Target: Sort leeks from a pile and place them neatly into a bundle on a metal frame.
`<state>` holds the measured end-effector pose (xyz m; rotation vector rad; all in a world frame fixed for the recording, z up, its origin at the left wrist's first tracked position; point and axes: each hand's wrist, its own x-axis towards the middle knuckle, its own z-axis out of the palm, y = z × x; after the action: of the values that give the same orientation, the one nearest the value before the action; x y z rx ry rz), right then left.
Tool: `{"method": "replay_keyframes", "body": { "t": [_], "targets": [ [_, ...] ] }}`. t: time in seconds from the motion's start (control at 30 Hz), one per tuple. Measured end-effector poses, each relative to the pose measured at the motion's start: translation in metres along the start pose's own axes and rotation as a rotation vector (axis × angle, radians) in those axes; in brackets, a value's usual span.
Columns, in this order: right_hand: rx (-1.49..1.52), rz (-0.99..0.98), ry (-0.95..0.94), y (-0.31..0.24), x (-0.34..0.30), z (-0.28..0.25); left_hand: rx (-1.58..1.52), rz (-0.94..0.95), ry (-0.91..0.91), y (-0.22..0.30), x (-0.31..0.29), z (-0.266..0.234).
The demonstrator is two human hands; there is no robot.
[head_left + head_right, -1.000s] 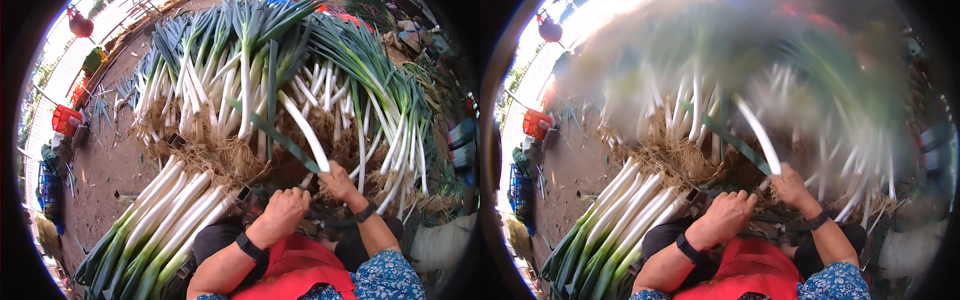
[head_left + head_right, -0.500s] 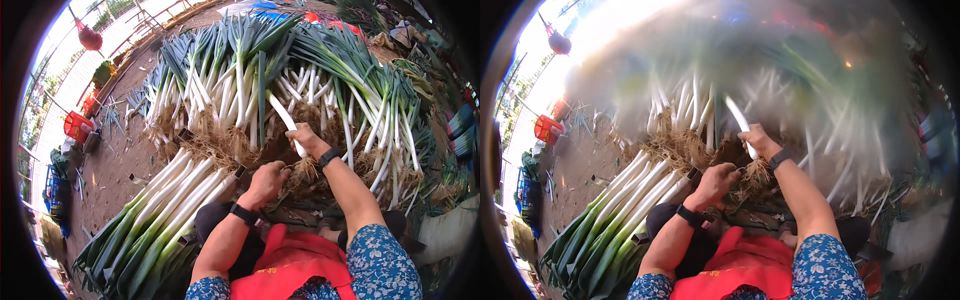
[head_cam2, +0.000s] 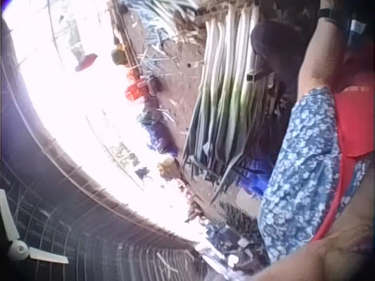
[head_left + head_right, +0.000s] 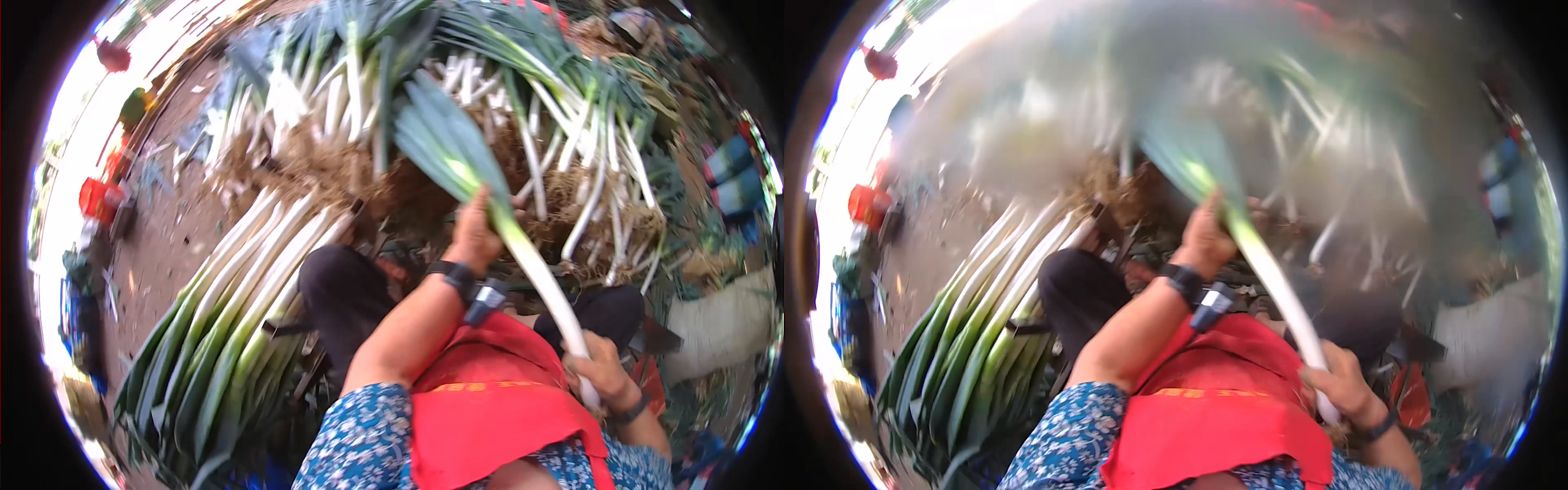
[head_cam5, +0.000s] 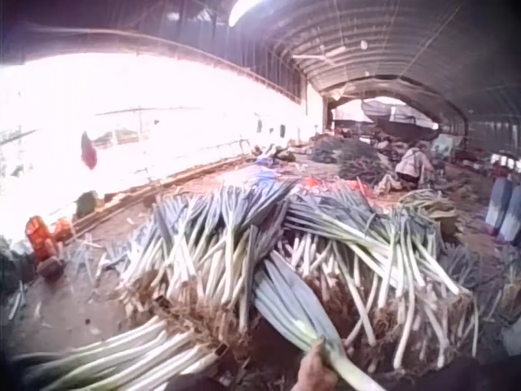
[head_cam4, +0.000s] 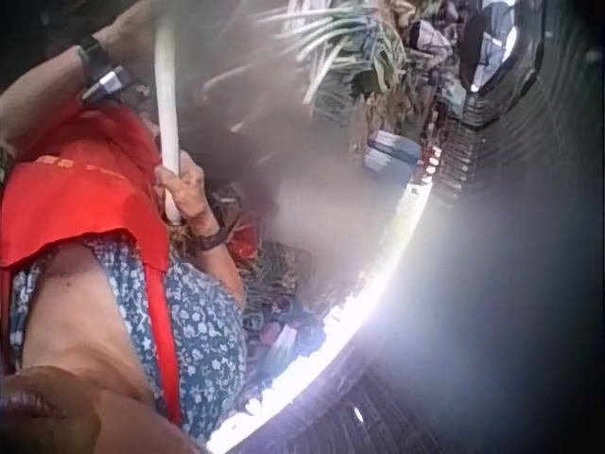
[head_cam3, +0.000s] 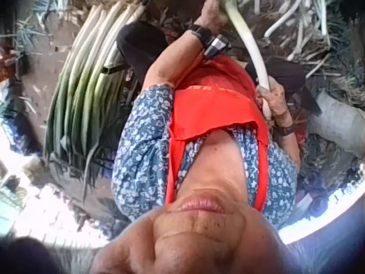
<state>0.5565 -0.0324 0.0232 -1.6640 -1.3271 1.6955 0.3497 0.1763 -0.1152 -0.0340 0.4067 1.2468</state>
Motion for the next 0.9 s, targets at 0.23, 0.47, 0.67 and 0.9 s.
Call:
{"method": "replay_keyframes", "body": {
  "t": [0.23,0.47,0.67,0.9],
  "targets": [
    [0.098,0.350,-0.169,0.088,-0.073,-0.032,0.170,-0.168,-0.060,-0.108,-0.086,0.058],
    [0.074,0.087,-0.478,0.004,-0.004,-0.016,0.516,0.521,-0.388,0.035,-0.184,0.129],
    [-0.705,-1.102,-0.158,-0.107,0.137,0.088,0.688,1.217,-0.235,0.181,-0.272,0.072],
    [-0.570,-1.334,-0.622,-0.181,0.221,0.260,1.528,1.092,0.872,0.205,-0.437,0.000]
  ]
}}
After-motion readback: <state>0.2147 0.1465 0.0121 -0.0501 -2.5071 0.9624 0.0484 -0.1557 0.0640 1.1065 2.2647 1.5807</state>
